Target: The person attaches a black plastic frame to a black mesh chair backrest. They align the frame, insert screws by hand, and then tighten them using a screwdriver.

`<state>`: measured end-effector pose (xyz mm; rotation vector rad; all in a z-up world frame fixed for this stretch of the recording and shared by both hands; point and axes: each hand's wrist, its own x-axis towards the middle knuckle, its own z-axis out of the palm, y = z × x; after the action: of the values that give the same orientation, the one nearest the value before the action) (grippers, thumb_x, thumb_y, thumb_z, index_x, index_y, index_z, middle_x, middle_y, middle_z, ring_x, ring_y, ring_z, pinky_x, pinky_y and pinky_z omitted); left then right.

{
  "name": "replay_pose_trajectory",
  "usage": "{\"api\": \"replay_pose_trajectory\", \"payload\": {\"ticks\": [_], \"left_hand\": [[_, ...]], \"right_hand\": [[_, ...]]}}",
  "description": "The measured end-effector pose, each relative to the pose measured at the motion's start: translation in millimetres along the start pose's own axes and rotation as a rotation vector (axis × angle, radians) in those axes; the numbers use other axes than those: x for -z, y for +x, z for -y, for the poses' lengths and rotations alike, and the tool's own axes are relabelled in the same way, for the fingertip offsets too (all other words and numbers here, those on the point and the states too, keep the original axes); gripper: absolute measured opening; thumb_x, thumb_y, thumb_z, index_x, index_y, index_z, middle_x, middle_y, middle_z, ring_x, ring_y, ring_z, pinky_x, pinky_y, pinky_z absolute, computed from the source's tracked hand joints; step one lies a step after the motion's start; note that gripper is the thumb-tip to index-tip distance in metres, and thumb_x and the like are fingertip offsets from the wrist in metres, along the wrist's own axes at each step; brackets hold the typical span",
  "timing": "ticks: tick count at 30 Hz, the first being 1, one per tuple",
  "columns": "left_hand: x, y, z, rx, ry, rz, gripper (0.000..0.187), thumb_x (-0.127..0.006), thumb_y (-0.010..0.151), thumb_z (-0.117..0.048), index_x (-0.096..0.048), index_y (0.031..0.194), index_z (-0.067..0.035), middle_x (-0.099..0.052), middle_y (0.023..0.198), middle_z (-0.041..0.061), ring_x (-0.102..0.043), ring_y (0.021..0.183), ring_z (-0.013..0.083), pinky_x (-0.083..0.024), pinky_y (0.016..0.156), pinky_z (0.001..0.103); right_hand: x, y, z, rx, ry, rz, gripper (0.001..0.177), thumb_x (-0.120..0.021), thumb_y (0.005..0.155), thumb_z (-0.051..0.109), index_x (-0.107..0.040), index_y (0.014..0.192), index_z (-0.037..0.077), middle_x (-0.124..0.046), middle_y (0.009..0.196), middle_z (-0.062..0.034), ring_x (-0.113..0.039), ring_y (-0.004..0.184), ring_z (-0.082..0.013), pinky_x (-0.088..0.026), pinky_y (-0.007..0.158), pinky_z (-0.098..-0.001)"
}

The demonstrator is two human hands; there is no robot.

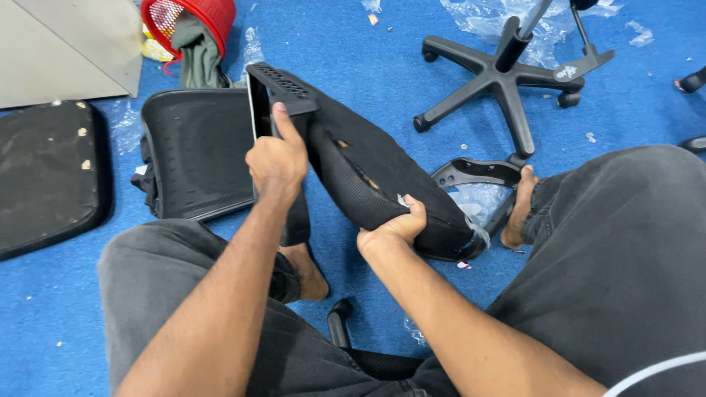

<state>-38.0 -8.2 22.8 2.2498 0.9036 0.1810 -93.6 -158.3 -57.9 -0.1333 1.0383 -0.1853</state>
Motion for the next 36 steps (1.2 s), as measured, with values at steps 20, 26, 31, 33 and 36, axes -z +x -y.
{"api": "replay_pose_trajectory", "payload": {"ticks": [20, 26, 31, 33, 36], "left_hand": [[26.2, -92.0, -25.8, -0.131, 0.103, 0.250, 0.096, -0.087, 0.049, -0.076, -0.072, 0.093, 0.008, -0.074, 0.091, 0.024, -0.077, 0.086, 0.0366, -0.063, 0.075, 0.046], [31.2, -80.1, -18.3, -0.204, 0.178, 0.302, 0.091, -0.083, 0.055, -0.076, -0.072, 0.090, 0.008, -0.075, 0.085, 0.023, -0.078, 0.083, 0.0352, -0.065, 0.072, 0.046], [30.8, -82.8, -8.8, -0.267, 0.036, 0.199, 0.090, -0.069, 0.074, -0.079, -0.073, 0.087, 0.011, -0.072, 0.081, 0.030, -0.075, 0.083, 0.0426, -0.061, 0.076, 0.050], [33.4, -77.6, -7.2, -0.270, 0.009, 0.157, 0.089, -0.063, 0.082, -0.078, -0.073, 0.090, 0.011, -0.071, 0.082, 0.033, -0.074, 0.084, 0.0460, -0.059, 0.079, 0.052], [36.2, -67.5, -3.2, -0.304, 0.060, 0.105, 0.086, -0.059, 0.090, -0.075, -0.074, 0.090, 0.011, -0.069, 0.082, 0.036, -0.072, 0.085, 0.0486, -0.057, 0.082, 0.054]], "right_hand": [[-0.7, -19.0, -5.5, -0.436, -0.436, 0.130, 0.074, -0.055, 0.072, 0.073, -0.066, 0.109, 0.010, -0.061, 0.109, -0.0118, -0.052, 0.091, -0.0265, -0.044, 0.085, -0.0417], [0.6, -18.8, -10.3, -0.419, -0.499, 0.044, 0.080, -0.064, 0.072, 0.087, -0.050, 0.086, 0.009, -0.042, 0.078, -0.0050, -0.033, 0.060, -0.0172, -0.041, 0.059, -0.0304], [-0.9, -7.6, -4.8, -0.354, -0.336, 0.141, 0.045, -0.063, 0.075, 0.059, -0.063, 0.084, 0.015, -0.056, 0.075, -0.0046, -0.037, 0.055, -0.0198, -0.030, 0.049, -0.0294], [-4.0, -2.6, 1.0, -0.351, -0.314, 0.034, 0.042, -0.066, 0.076, 0.058, -0.057, 0.078, 0.017, -0.049, 0.072, -0.0013, -0.029, 0.053, -0.0184, -0.023, 0.046, -0.0294], [-8.7, 3.7, 14.1, -0.375, -0.264, -0.038, 0.046, -0.073, 0.078, 0.056, -0.049, 0.076, 0.016, -0.043, 0.074, -0.0014, -0.021, 0.052, -0.0183, -0.020, 0.045, -0.0282]]}}
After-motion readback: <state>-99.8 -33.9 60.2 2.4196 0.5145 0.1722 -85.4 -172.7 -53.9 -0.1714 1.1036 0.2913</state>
